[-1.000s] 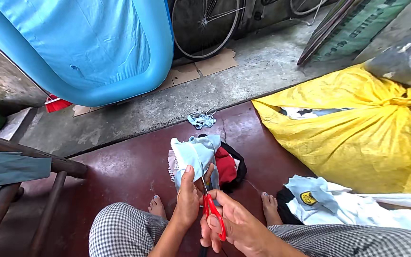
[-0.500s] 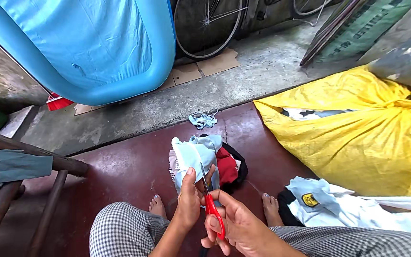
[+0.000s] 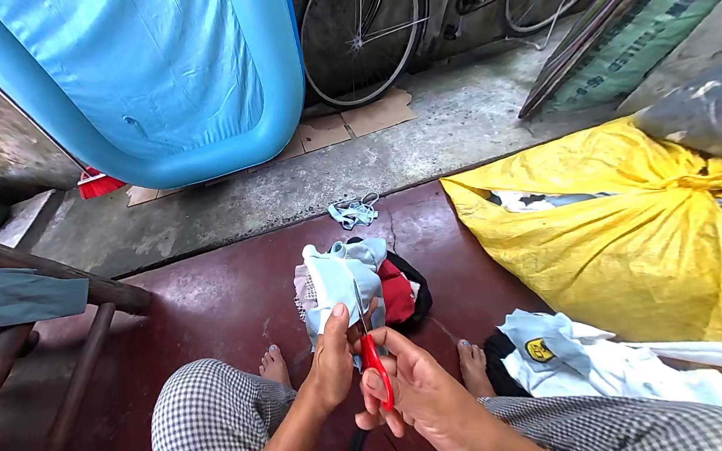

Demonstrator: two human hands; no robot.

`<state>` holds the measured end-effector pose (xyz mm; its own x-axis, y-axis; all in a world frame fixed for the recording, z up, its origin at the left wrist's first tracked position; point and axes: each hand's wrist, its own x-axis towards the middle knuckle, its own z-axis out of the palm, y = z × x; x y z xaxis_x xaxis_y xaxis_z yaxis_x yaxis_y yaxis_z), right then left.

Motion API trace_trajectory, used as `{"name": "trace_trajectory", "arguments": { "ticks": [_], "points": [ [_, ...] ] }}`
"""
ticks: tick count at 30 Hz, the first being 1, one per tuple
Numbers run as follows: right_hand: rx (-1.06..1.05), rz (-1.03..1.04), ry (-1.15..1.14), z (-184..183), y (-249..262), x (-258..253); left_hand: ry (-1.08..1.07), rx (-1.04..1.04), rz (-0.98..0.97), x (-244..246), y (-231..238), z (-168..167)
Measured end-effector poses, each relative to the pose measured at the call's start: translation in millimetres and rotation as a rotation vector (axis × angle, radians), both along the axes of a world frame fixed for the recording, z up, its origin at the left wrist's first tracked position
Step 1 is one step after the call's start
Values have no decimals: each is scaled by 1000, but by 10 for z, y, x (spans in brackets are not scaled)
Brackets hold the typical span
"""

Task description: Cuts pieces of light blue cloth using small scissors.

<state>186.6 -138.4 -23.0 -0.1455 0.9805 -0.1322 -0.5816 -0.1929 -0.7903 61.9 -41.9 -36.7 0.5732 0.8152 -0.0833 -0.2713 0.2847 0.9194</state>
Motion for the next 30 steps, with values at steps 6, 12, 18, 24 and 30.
{"name": "trace_trajectory", "arguments": {
  "ticks": [6,12,18,24,30],
  "points": [
    [6,26,-19,8,13,36,35,34,-16,-2,-20,13],
    [69,38,-6,-4,24,110,106,160,-85,-63,-50,-73],
    [21,-4,-11,16,15,85,91,151,-69,-80,-43,-104],
    [9,55,7,33,25,120,73,123,-57,-83,-46,-103],
    [39,66,55,33,36,174,92,177,-122,-111,-77,-123]
  ]
}}
